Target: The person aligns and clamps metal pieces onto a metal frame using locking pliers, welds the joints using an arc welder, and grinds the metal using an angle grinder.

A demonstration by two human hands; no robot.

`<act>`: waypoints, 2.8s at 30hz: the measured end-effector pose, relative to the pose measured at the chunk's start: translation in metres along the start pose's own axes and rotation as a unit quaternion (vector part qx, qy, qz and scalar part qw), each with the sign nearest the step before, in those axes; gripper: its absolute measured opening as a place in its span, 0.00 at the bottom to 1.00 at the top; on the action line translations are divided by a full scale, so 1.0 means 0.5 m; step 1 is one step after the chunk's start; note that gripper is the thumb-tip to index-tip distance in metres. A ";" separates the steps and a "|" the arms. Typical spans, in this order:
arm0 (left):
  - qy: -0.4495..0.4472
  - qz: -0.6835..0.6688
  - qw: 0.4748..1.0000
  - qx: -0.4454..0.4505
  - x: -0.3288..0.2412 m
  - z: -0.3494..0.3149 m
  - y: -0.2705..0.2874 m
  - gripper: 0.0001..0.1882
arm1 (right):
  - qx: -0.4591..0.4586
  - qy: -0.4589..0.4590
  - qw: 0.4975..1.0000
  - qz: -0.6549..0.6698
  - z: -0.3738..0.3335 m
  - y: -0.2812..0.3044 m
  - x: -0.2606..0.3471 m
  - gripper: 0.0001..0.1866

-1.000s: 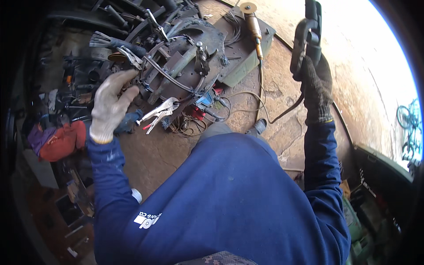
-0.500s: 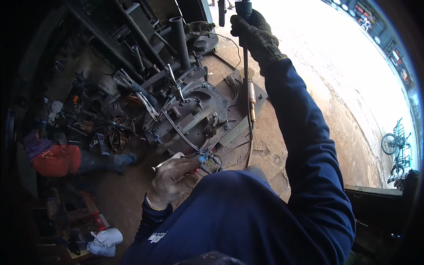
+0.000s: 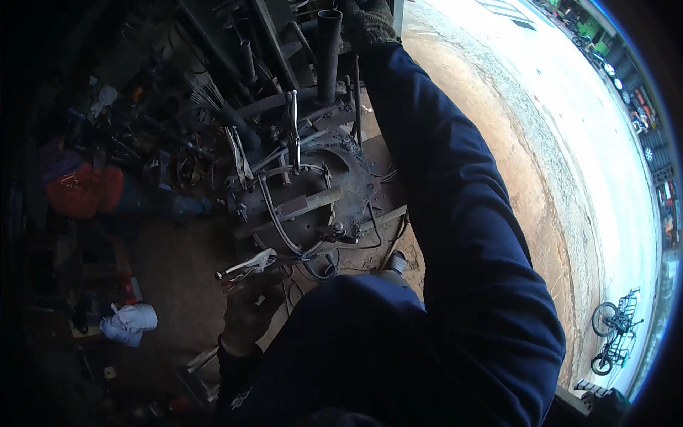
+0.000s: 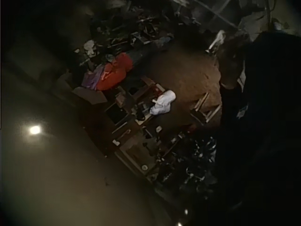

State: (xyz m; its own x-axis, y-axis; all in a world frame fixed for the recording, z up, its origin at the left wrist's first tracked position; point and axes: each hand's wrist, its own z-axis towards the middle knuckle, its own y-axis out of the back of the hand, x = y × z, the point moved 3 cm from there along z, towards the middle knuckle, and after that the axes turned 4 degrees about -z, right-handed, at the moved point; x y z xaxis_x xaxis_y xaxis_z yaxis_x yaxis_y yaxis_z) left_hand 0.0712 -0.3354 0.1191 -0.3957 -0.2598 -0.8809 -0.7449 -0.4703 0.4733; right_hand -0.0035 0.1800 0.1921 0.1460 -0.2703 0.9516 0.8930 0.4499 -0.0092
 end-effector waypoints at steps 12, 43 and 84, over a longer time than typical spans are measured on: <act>0.094 0.261 0.915 -0.294 0.060 0.164 -0.097 0.10 | 0.157 0.137 0.978 -0.026 0.032 0.027 -0.102 0.27; 0.277 0.040 0.921 -0.273 0.160 0.193 -0.065 0.16 | 0.120 -0.487 0.865 -0.001 -0.655 0.568 -0.674 0.33; -0.244 -0.146 0.950 -0.128 -0.023 0.208 -0.232 0.20 | 0.383 -0.609 0.667 0.192 -0.724 0.194 -0.075 0.19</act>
State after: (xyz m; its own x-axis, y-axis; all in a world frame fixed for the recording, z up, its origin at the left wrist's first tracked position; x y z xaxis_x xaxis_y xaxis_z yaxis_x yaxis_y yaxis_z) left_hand 0.1061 -0.1901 0.0734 -0.4409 0.3049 -0.8442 -0.7309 -0.6679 0.1405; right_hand 0.2316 -0.0743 0.0447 -0.5697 0.6729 0.4719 0.3420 0.7162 -0.6083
